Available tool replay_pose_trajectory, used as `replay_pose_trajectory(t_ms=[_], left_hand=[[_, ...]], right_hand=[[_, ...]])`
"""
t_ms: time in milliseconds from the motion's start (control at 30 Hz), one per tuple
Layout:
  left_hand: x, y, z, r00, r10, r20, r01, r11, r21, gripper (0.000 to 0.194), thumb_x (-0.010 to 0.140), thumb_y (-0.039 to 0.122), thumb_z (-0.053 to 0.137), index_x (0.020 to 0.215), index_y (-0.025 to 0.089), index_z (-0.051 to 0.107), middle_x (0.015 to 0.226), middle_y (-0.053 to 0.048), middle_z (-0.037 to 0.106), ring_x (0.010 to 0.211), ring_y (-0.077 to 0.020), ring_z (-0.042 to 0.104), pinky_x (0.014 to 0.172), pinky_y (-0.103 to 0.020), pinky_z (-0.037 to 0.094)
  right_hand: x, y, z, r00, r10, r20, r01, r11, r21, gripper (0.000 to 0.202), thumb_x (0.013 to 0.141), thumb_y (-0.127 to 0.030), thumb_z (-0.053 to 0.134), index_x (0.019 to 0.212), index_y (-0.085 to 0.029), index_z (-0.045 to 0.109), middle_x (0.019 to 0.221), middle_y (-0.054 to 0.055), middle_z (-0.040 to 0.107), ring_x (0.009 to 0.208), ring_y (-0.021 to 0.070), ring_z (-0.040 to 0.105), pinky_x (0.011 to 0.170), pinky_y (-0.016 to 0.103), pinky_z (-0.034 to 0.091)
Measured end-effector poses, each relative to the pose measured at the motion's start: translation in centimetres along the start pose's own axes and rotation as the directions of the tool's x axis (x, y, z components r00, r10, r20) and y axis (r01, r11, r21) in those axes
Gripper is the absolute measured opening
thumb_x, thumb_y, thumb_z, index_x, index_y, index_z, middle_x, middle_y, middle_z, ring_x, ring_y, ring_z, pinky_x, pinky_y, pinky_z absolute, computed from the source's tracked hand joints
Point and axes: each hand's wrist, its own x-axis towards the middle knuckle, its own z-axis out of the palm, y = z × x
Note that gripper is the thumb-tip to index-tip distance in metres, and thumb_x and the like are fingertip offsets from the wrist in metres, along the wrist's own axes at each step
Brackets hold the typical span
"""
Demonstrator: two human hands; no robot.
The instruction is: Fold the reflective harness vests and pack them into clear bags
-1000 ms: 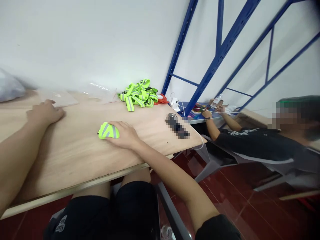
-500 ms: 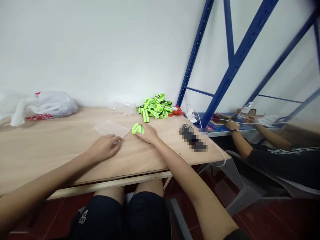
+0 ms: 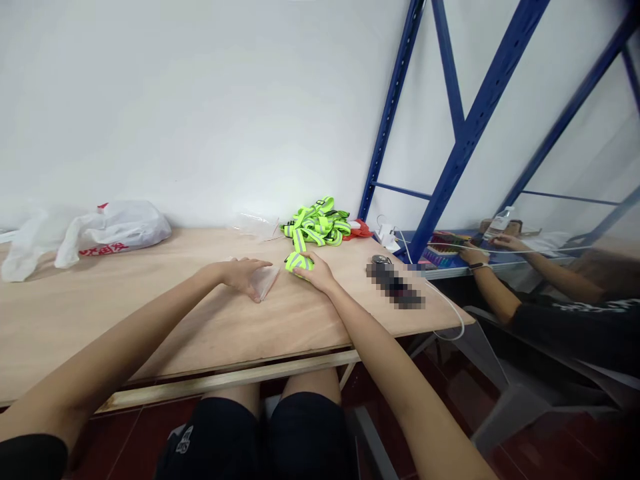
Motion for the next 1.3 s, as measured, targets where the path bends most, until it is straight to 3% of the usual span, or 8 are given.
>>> replay_pose_trajectory(t_ms=[167,300,400,567,733,833,1033,1300], left_hand=[[1.0,0.2,-1.1,1.0,-0.011,0.015,0.01,0.999,0.035,0.124,0.048,0.081,0.073,0.154,0.026,0.037,0.155,-0.019,0.042,0.14,-0.0471,0.035,0.113,-0.061,0.024],[0.9,0.3,-1.2,0.997,0.065,0.044,-0.064,0.998,-0.029,0.135,0.043,0.078,0.077,0.158,0.028,0.026,0.162,-0.015,0.03,0.144,-0.0432,0.031,0.114,-0.053,0.028],[0.7,0.7,-0.9,0.997,0.003,0.077,0.002,0.998,-0.063,0.138,0.042,0.076,0.078,0.159,0.026,0.023,0.158,-0.018,0.036,0.139,-0.0436,0.039,0.111,-0.051,0.034],[0.6,1.0,-0.4,0.993,-0.093,-0.069,0.092,0.996,-0.018,0.119,0.053,0.082,0.068,0.152,0.022,0.039,0.147,-0.021,0.05,0.132,-0.0464,0.046,0.107,-0.057,0.033],[0.6,0.1,0.3,0.973,-0.02,-0.231,-0.019,0.986,-0.163,0.102,0.069,0.08,0.058,0.15,0.021,0.039,0.14,-0.017,0.059,0.124,-0.037,0.056,0.103,-0.043,0.04],[0.5,0.0,0.8,0.952,0.023,-0.305,-0.098,0.968,-0.233,0.101,0.07,0.077,0.06,0.15,0.019,0.04,0.139,-0.016,0.059,0.122,-0.0339,0.058,0.101,-0.038,0.042],[0.7,0.1,1.5,0.916,0.141,-0.376,-0.231,0.951,-0.206,0.092,0.068,0.072,0.069,0.143,0.022,0.051,0.136,-0.012,0.062,0.12,-0.0328,0.058,0.1,-0.037,0.042],[1.3,1.0,2.3,0.886,0.239,-0.396,-0.352,0.905,-0.241,0.085,0.069,0.065,0.075,0.14,0.022,0.055,0.137,-0.01,0.062,0.123,-0.0319,0.058,0.1,-0.034,0.042]], right_hand=[[-0.1,0.4,0.0,1.0,-0.021,0.022,0.018,0.993,0.12,0.059,0.066,-0.045,0.082,0.12,-0.026,0.066,0.112,0.001,0.07,0.099,0.0242,0.064,0.092,0.039,0.049],[-0.2,0.1,-0.2,0.999,-0.034,0.037,0.029,0.989,0.147,0.057,0.066,-0.044,0.082,0.118,-0.026,0.066,0.113,0.001,0.069,0.1,0.0243,0.063,0.095,0.04,0.047],[-0.2,0.0,-0.4,0.997,-0.047,0.054,0.037,0.983,0.179,0.059,0.065,-0.044,0.082,0.118,-0.024,0.066,0.114,0.002,0.069,0.103,0.0243,0.062,0.097,0.04,0.046],[-0.1,0.0,-0.7,0.992,-0.079,0.099,0.057,0.977,0.203,0.059,0.065,-0.044,0.083,0.117,-0.022,0.067,0.116,0.003,0.068,0.106,0.0245,0.062,0.097,0.039,0.045],[-0.2,-0.6,-1.0,0.982,-0.109,0.156,0.074,0.974,0.216,0.059,0.065,-0.045,0.082,0.116,-0.02,0.068,0.118,0.005,0.069,0.109,0.0259,0.062,0.099,0.04,0.045],[-0.5,-1.5,-1.0,0.964,-0.155,0.215,0.113,0.974,0.194,0.057,0.066,-0.044,0.081,0.116,-0.02,0.068,0.119,0.005,0.069,0.111,0.0266,0.062,0.1,0.04,0.044],[-1.1,-3.1,-0.5,0.932,-0.218,0.291,0.209,0.976,0.061,0.058,0.066,-0.042,0.082,0.12,-0.023,0.068,0.119,0.004,0.07,0.111,0.0265,0.062,0.1,0.04,0.044],[-1.2,-2.7,0.1,0.922,-0.217,0.321,0.222,0.975,0.02,0.062,0.066,-0.046,0.081,0.122,-0.024,0.066,0.115,0.003,0.07,0.104,0.0249,0.063,0.092,0.037,0.046]])
